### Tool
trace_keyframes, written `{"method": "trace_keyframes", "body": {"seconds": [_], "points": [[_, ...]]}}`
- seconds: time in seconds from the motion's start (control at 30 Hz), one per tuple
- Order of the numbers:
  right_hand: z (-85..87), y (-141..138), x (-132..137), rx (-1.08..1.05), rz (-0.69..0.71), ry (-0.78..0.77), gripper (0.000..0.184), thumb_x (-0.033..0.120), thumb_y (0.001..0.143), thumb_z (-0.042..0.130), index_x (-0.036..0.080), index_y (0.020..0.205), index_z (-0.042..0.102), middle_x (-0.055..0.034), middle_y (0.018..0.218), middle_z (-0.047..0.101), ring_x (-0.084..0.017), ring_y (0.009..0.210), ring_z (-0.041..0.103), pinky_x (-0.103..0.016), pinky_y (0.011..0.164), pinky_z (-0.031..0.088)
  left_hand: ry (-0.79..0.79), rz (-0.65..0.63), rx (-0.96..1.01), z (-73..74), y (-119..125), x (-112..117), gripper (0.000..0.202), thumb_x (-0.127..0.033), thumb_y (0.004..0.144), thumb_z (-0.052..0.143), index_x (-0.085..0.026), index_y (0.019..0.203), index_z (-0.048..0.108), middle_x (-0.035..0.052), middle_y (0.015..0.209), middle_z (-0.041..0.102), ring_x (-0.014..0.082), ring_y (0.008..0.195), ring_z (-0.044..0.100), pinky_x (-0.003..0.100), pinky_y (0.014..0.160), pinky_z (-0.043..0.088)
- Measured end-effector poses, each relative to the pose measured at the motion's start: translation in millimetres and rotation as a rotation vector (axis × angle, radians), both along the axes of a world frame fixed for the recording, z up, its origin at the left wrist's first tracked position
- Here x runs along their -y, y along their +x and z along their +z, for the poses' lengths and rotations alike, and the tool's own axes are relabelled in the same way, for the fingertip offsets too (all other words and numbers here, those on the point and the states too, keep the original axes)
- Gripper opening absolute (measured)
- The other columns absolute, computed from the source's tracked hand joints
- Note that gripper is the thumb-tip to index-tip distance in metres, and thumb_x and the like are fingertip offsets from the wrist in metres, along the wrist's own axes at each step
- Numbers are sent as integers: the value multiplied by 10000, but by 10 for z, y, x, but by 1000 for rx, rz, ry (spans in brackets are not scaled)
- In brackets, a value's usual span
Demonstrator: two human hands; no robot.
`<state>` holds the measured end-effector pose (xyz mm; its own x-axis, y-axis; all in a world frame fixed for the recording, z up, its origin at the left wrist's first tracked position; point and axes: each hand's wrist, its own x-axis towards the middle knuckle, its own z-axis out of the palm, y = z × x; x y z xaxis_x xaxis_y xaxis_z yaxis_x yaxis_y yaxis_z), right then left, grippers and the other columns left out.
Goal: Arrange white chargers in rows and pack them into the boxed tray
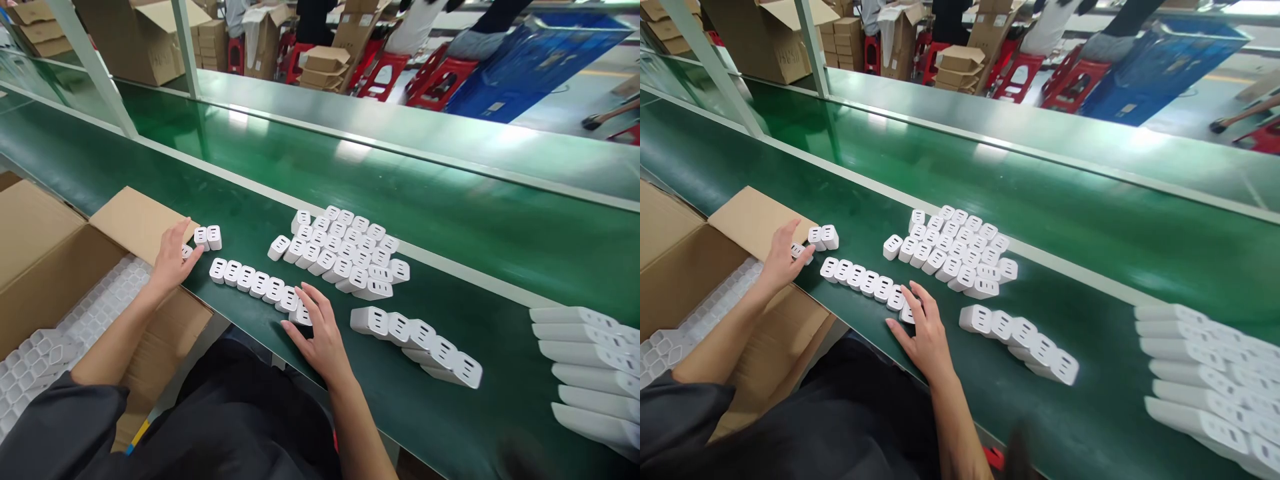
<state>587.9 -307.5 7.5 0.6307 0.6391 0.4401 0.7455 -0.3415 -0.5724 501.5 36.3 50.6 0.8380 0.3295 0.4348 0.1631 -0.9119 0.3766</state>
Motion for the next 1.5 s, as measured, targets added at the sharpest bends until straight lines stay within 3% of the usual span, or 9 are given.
{"method": "trace_keyframes", "body": {"seconds": [0.13, 0.37, 0.57, 0.73, 0.9, 1.03, 1.13, 1.27, 1.5], "points": [[-3, -2, 3, 14, 1, -8, 585, 319, 965, 570, 297, 1501, 337, -148, 1410, 473, -290, 1297, 509, -484, 1031, 510, -41, -155, -103, -109, -7, -95, 689, -336, 922, 534, -238, 1533, 229, 152, 1533, 361, 300, 1446, 321, 514, 1171, 335], [-25, -6, 7, -3, 3, -35, 573, 339, 975, 548, 302, 1506, 335, -146, 1427, 468, -294, 1315, 502, -479, 1032, 512, -159, -382, -315, 120, 189, -337, 820, -320, 879, 550, -283, 1570, 110, 88, 1626, 213, 270, 1480, 269, 461, 1194, 322], [-30, -5, -3, -10, 9, -29, 558, 337, 969, 559, 287, 1487, 358, -149, 1431, 465, -282, 1307, 504, -477, 1050, 496, 25, -226, -357, 233, 396, -99, 855, -580, 847, 587, -274, 1556, 220, 80, 1585, 336, 310, 1450, 310, 474, 1147, 365], [-26, -9, -11, -3, 7, -34, 547, 338, 963, 566, 264, 1473, 381, -156, 1427, 469, -278, 1301, 511, -480, 1045, 498, 133, -67, -410, 130, 525, 92, 632, -566, 905, 511, -297, 1470, 420, 70, 1445, 526, 298, 1286, 514, 382, 920, 507], [-17, -3, -15, -2, 8, -38, 545, 349, 968, 553, 264, 1479, 382, -156, 1427, 480, -274, 1284, 529, -469, 1021, 516, 90, 19, -405, 80, 534, 13, 574, -601, 871, 564, -294, 1355, 555, 73, 1234, 660, 284, 1028, 648, 340, 789, 492], [37, 4, 4, 69, -21, 30, 539, 328, 952, 584, 254, 1457, 412, -153, 1357, 537, -289, 1248, 546, -492, 1009, 514, -244, 70, -122, 236, 396, -7, 593, -623, 833, 602, -268, 1308, 585, 71, 1186, 672, 253, 1002, 644, 338, 833, 502], [164, -33, -37, 182, -60, 148, 546, 241, 917, 632, 253, 1428, 443, -144, 1268, 584, -299, 1213, 555, -511, 1002, 501, -815, 14, 114, 351, 211, 169, 684, -726, 846, 496, -251, 1336, 535, 66, 1064, 670, 191, 826, 646, 315, 686, 541], [479, -166, -280, 221, 53, 226, 554, 255, 893, 662, 243, 1410, 461, -142, 1278, 577, -297, 1228, 540, -489, 1001, 501, -1429, -104, 153, 336, -36, 600, 676, -756, 879, 383, -302, 1373, 469, 41, 994, 638, 147, 717, 623, 279, 555, 543], [922, -299, -881, 183, 307, 13, 411, 316, 922, 577, 193, 1314, 556, -147, 1487, 428, -294, 1398, 378, -480, 1120, 418, -1598, -48, -1, 193, -254, 1061, 648, -735, 915, 233, -335, 1393, 411, 67, 1248, 603, 166, 793, 649, 312, 613, 567]]}}
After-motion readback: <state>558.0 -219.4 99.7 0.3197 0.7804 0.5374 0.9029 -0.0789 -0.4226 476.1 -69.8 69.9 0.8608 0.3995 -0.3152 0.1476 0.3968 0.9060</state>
